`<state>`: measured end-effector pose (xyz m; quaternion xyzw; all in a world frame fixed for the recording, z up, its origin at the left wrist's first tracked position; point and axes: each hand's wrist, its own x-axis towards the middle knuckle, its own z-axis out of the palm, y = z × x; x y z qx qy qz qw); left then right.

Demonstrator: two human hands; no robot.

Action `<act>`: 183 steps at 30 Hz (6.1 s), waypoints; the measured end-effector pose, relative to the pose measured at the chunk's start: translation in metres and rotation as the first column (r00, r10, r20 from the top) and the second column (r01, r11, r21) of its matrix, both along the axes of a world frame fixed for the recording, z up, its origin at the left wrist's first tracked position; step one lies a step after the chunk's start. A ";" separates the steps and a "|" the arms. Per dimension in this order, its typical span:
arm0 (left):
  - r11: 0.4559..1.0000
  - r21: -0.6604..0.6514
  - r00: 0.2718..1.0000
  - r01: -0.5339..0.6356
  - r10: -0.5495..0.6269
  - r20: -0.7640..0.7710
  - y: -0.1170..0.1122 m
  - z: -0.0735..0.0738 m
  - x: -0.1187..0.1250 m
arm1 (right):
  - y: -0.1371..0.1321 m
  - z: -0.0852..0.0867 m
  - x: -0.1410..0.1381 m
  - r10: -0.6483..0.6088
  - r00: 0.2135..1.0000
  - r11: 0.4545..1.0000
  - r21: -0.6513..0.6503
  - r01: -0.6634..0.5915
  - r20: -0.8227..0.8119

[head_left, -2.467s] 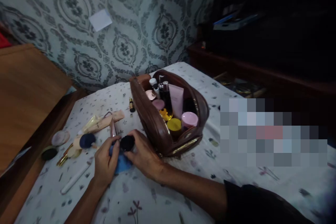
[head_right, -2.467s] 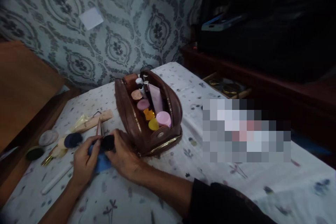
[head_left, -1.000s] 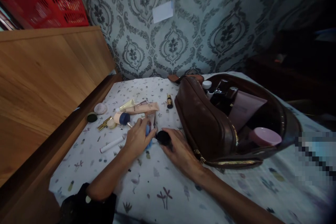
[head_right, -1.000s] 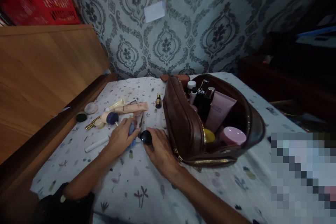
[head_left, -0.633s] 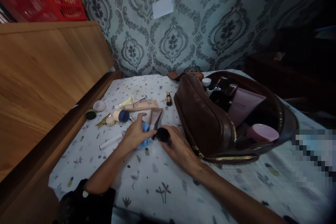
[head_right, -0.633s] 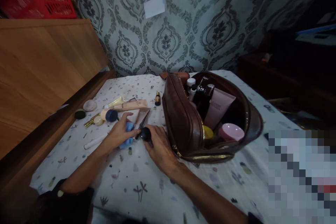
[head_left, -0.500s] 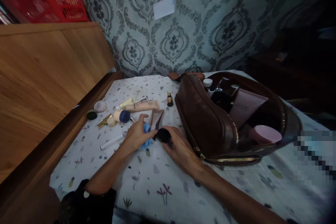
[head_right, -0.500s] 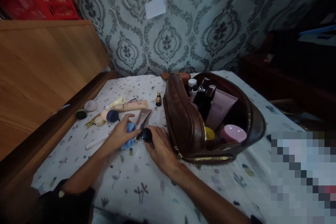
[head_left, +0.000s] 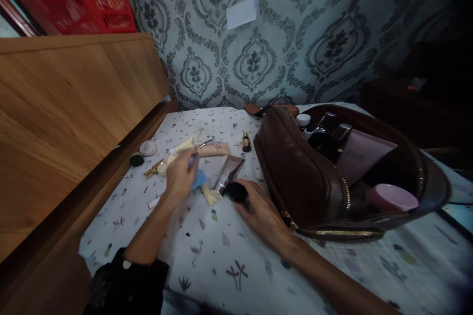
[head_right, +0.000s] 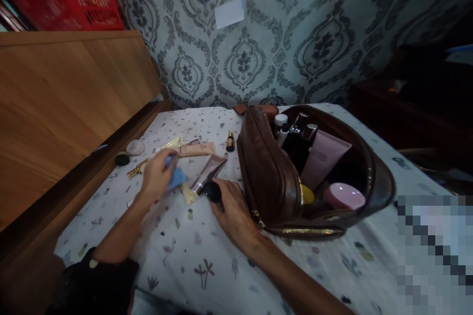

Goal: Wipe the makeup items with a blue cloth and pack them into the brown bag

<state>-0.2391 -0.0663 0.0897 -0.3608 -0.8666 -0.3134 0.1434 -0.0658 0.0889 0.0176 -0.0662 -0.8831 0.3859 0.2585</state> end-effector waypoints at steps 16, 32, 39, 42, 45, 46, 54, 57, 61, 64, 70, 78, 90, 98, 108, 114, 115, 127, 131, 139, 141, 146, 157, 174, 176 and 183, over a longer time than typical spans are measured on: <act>0.993 -0.114 0.983 0.010 0.011 0.183 -0.018 -0.014 -0.067 | -0.001 -0.003 -0.001 -0.025 0.999 0.999 0.024 0.026 -0.035; 0.972 -0.184 0.981 -0.146 0.166 0.098 0.018 -0.015 -0.065 | 0.000 -0.009 -0.002 -0.021 0.998 0.999 0.032 0.023 -0.055; 0.897 -0.333 0.953 -0.289 0.302 -0.015 0.020 0.000 -0.076 | -0.001 -0.010 -0.003 -0.026 0.997 0.998 0.059 0.030 -0.077; 0.858 -0.402 0.941 -0.319 0.338 -0.025 0.016 0.002 -0.093 | 0.001 -0.009 -0.002 -0.009 0.998 0.998 0.053 0.013 -0.066; 0.817 -0.500 0.942 -0.286 0.335 0.009 0.013 -0.001 -0.107 | 0.002 -0.007 -0.002 0.001 0.998 0.999 0.041 0.001 -0.066; 0.805 -0.529 0.944 -0.268 0.330 0.024 0.012 -0.002 -0.111 | 0.002 -0.007 -0.002 0.001 0.998 0.999 0.035 0.002 -0.065; 0.802 -0.552 0.948 -0.229 0.312 0.061 0.008 -0.005 -0.122 | 0.003 -0.006 -0.002 0.023 0.999 1.000 -0.004 -0.023 -0.034; 0.831 -0.504 0.942 -0.235 0.323 0.093 0.004 -0.007 -0.121 | 0.003 -0.004 -0.001 0.023 1.000 1.000 -0.005 -0.023 -0.009; 0.897 -0.363 0.937 -0.253 0.320 0.137 -0.003 -0.008 -0.117 | 0.002 -0.003 0.000 0.025 1.000 1.000 -0.007 -0.025 0.009; 0.952 -0.208 0.948 -0.226 0.264 0.178 -0.009 -0.004 -0.114 | 0.002 -0.005 -0.001 0.026 1.000 1.000 -0.003 -0.026 -0.008; 0.993 0.100 0.944 -0.070 0.034 0.328 -0.016 0.003 -0.091 | 0.002 -0.008 -0.003 0.022 0.999 1.000 0.018 -0.021 -0.027; 0.972 0.230 0.884 -0.041 -0.072 0.461 -0.017 0.010 -0.049 | 0.000 0.000 -0.001 0.045 0.999 0.999 -0.013 -0.046 -0.015; 0.921 0.219 0.773 0.322 -0.389 0.501 0.010 0.014 0.038 | -0.013 0.008 -0.003 0.010 0.998 0.997 -0.078 -0.005 0.067; 0.981 0.131 0.847 0.144 -0.191 0.497 0.010 0.009 0.024 | -0.019 0.016 -0.016 0.172 0.982 0.978 -0.134 -0.160 0.080; 0.977 0.193 0.778 0.089 -0.189 0.600 0.028 0.007 0.055 | -0.009 0.018 -0.004 0.016 0.982 0.934 -0.348 -0.081 -0.186; 0.933 0.201 0.864 0.299 -0.354 0.359 0.044 0.002 0.065 | -0.007 0.017 -0.013 0.065 0.953 0.748 -0.618 -0.243 -0.297; 0.929 0.195 0.871 0.314 -0.364 0.330 0.044 0.002 0.065 | -0.007 0.017 -0.015 0.075 0.949 0.714 -0.648 -0.266 -0.307; 0.881 0.207 0.785 0.425 -0.472 0.401 0.020 -0.008 0.056 | -0.006 0.029 -0.013 0.045 0.957 0.376 -0.882 -0.283 -0.288; 0.870 0.197 0.771 0.451 -0.491 0.405 0.018 -0.002 0.050 | -0.005 0.029 -0.013 -0.010 0.977 0.402 -0.895 -0.191 -0.213; 0.828 0.171 0.844 0.534 -0.534 -0.053 0.018 -0.012 0.056 | -0.004 0.030 -0.011 0.059 0.992 0.567 -0.814 -0.126 -0.113; 0.798 0.092 0.799 0.595 -0.577 -0.167 0.017 -0.014 0.058 | -0.005 0.031 -0.010 0.116 0.987 0.594 -0.788 -0.160 -0.113; 0.899 0.165 0.899 0.405 -0.360 -0.248 0.014 -0.017 0.051 | -0.009 0.036 -0.006 0.217 0.970 0.609 -0.762 -0.220 -0.107; 0.924 0.271 0.942 0.271 -0.196 -0.273 0.009 -0.005 0.034 | -0.011 0.033 -0.005 0.291 0.956 0.546 -0.816 -0.189 -0.027; 0.899 0.379 0.966 0.218 -0.144 -0.213 0.011 -0.003 0.029 | -0.015 0.040 -0.003 0.296 0.955 0.630 -0.756 -0.177 0.023; 0.898 0.386 0.973 0.212 -0.158 -0.167 0.012 -0.002 0.036 | -0.014 0.039 -0.004 0.295 0.956 0.608 -0.771 -0.187 0.001; 0.768 0.221 0.799 0.602 -0.571 -0.189 0.013 0.000 0.068 | -0.002 0.040 -0.007 0.098 0.992 0.639 -0.760 -0.121 -0.076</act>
